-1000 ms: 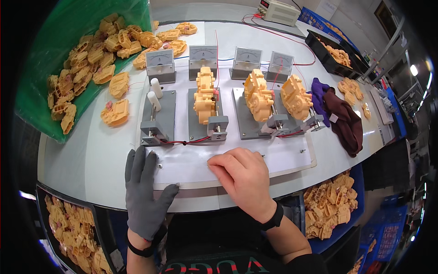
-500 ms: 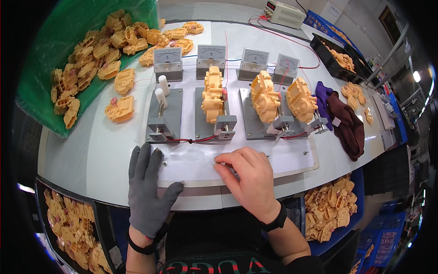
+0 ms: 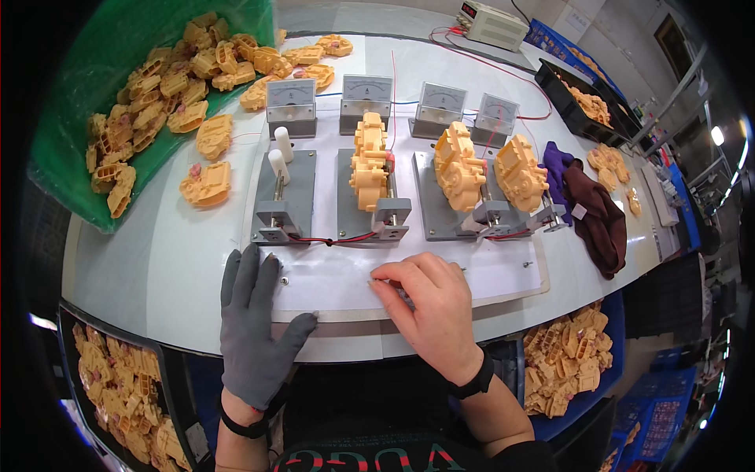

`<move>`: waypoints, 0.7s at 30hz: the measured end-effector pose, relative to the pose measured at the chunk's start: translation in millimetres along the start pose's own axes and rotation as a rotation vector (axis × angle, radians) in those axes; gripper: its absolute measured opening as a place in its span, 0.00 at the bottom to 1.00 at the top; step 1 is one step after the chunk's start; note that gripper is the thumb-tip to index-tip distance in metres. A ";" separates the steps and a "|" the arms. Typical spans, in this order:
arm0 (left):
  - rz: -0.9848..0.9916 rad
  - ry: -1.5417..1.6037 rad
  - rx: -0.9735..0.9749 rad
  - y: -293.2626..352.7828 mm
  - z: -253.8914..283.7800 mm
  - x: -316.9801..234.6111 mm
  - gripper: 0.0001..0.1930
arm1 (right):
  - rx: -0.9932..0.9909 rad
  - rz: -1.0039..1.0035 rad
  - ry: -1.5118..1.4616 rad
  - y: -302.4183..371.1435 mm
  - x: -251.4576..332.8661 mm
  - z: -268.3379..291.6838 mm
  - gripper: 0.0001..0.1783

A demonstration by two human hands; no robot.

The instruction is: The recorder is assembling small plastic toy components using a fixture on a workbench.

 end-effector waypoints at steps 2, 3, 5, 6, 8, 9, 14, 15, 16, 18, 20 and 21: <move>0.005 -0.009 0.001 0.0 0.1 0.6 0.37 | 0.003 0.000 -0.001 -0.2 -0.1 -0.2 0.05; 0.000 0.003 0.002 -0.2 -0.1 1.1 0.37 | 0.003 0.004 0.004 -0.2 -0.2 -0.5 0.05; -0.005 0.015 0.004 -1.0 -0.3 0.6 0.37 | 0.004 0.007 0.009 -0.2 -0.1 -0.8 0.05; 0.004 0.017 0.008 -1.7 -0.4 -0.2 0.37 | 0.004 0.003 0.010 -0.3 -0.3 -0.7 0.05; 0.012 0.020 0.011 -1.5 -0.5 -0.2 0.37 | 0.003 -0.001 0.012 -0.3 -0.5 -0.5 0.06; 0.005 0.006 0.004 -0.4 0.4 -0.4 0.37 | 0.003 0.006 0.012 -0.5 0.2 -0.8 0.05; 0.005 0.030 0.005 -1.1 -0.5 0.3 0.37 | -0.002 0.014 0.020 -0.4 -0.4 -1.7 0.05; -0.004 0.016 0.000 -0.5 -0.1 0.3 0.36 | -0.006 0.016 0.027 -1.1 0.1 -1.7 0.05; -0.013 0.003 -0.005 0.1 0.4 -0.1 0.36 | -0.009 0.018 0.034 -1.5 0.8 -1.6 0.05; -0.009 0.008 -0.006 0.1 0.6 -0.2 0.36 | -0.009 0.015 0.031 -1.1 0.9 -2.1 0.04; -0.007 0.015 -0.005 -0.3 0.3 -0.1 0.36 | -0.010 0.011 0.030 -1.1 0.7 -1.7 0.04; -0.007 0.018 -0.003 -0.8 -0.4 0.0 0.36 | -0.008 0.006 0.034 -1.2 0.3 -1.3 0.04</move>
Point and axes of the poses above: each hand's wrist, its own y-axis away from the middle knuckle, its own z-axis out of the back of the hand, x = y × z, the point moved 9 cm from there along -y, towards the middle knuckle, and after that the axes turned 7 degrees about y, right-handed, at the moved point
